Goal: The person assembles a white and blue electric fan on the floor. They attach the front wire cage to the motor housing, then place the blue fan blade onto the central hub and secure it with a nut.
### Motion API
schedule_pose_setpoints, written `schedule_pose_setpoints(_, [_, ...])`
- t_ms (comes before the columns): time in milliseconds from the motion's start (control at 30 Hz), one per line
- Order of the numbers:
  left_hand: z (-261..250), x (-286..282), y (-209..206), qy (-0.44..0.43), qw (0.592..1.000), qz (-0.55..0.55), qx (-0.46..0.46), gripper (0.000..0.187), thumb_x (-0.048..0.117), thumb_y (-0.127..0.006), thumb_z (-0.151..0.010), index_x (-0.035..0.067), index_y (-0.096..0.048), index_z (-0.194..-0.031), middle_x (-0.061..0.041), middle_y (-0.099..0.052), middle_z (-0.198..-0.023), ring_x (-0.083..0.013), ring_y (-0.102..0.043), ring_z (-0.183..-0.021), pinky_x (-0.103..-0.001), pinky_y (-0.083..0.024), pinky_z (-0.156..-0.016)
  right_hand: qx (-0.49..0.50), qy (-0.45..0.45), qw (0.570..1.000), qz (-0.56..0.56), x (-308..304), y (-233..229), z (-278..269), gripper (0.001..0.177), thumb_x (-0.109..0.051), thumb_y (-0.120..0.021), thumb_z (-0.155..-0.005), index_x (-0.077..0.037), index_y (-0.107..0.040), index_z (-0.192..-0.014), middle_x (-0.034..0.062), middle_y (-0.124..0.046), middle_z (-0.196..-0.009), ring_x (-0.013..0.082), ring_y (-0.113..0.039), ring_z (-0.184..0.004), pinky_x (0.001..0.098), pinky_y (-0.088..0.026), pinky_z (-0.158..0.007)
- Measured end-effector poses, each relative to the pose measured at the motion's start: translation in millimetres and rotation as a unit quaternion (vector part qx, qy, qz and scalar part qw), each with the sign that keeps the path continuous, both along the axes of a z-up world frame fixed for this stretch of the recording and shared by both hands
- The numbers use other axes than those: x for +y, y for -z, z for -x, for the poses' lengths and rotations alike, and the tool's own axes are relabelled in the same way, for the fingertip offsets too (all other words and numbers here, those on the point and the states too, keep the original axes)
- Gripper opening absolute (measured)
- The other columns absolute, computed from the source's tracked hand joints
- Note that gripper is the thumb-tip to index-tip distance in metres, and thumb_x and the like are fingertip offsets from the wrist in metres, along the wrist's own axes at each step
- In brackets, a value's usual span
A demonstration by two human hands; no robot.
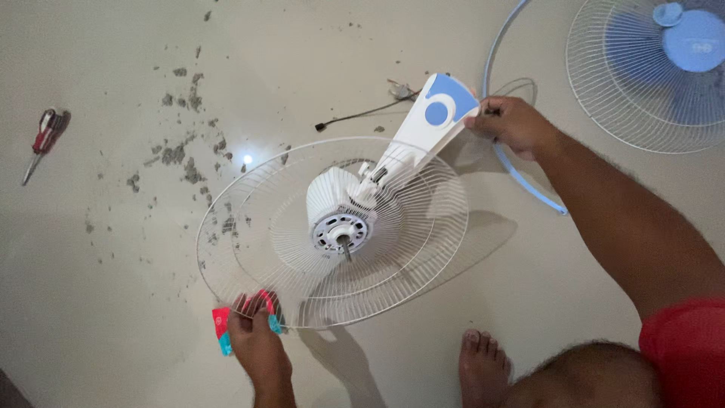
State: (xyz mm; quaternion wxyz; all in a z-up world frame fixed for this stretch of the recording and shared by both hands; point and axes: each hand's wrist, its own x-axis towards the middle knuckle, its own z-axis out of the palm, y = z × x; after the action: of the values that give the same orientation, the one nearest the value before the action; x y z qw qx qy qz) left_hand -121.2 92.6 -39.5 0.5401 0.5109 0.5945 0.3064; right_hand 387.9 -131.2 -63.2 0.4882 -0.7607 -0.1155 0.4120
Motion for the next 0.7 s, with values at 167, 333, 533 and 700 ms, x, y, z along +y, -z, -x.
schedule_pose_setpoints(167, [-13,4,-26,0.006,0.996,-0.049,0.071,0.056,-0.002,-0.054,-0.094,-0.001,-0.042,-0.148,-0.016,-0.058,-0.138,-0.0245,-0.059,-0.124,-0.034,-0.049,-0.101,-0.022,-0.004,0.998,0.061,-6,-11,2,0.036,-0.021,-0.073,-0.091,-0.008,-0.067,-0.124,0.0033,-0.070,-0.098,0.0103,-0.062,-0.083,0.0267,-0.048,-0.068])
schedule_pose_setpoints(333, [-33,2,-62,0.025,0.982,-0.140,0.127,0.068,0.001,-0.057,-0.092,0.000,-0.034,-0.157,-0.017,-0.045,-0.155,-0.0265,-0.044,-0.143,-0.041,-0.035,-0.116,-0.046,0.042,0.998,0.017,-20,-34,-2,0.038,-0.008,-0.058,-0.093,-0.012,-0.067,-0.130,0.0036,-0.062,-0.101,0.0147,-0.056,-0.082,0.0312,-0.044,-0.065])
schedule_pose_setpoints(533, [-76,-26,-103,0.137,0.879,-0.394,0.232,0.077,-0.004,-0.065,-0.086,-0.007,-0.032,-0.156,-0.027,-0.038,-0.155,-0.0383,-0.036,-0.150,-0.049,-0.025,-0.128,0.006,0.067,0.995,-0.071,-22,-92,19,0.034,0.003,-0.060,-0.089,-0.009,-0.063,-0.120,0.0023,-0.068,-0.107,0.0130,-0.069,-0.101,0.0297,-0.061,-0.089])
schedule_pose_setpoints(700, [-161,-74,-122,0.328,0.891,-0.308,-0.053,0.063,0.011,-0.071,-0.090,0.003,-0.047,-0.148,-0.020,-0.044,-0.160,-0.0327,-0.046,-0.148,-0.045,-0.039,-0.126,0.136,-0.041,0.956,-0.258,-29,-117,45,0.026,0.008,-0.060,-0.093,0.003,-0.063,-0.119,0.0091,-0.069,-0.109,0.0154,-0.069,-0.099,0.0313,-0.057,-0.088])
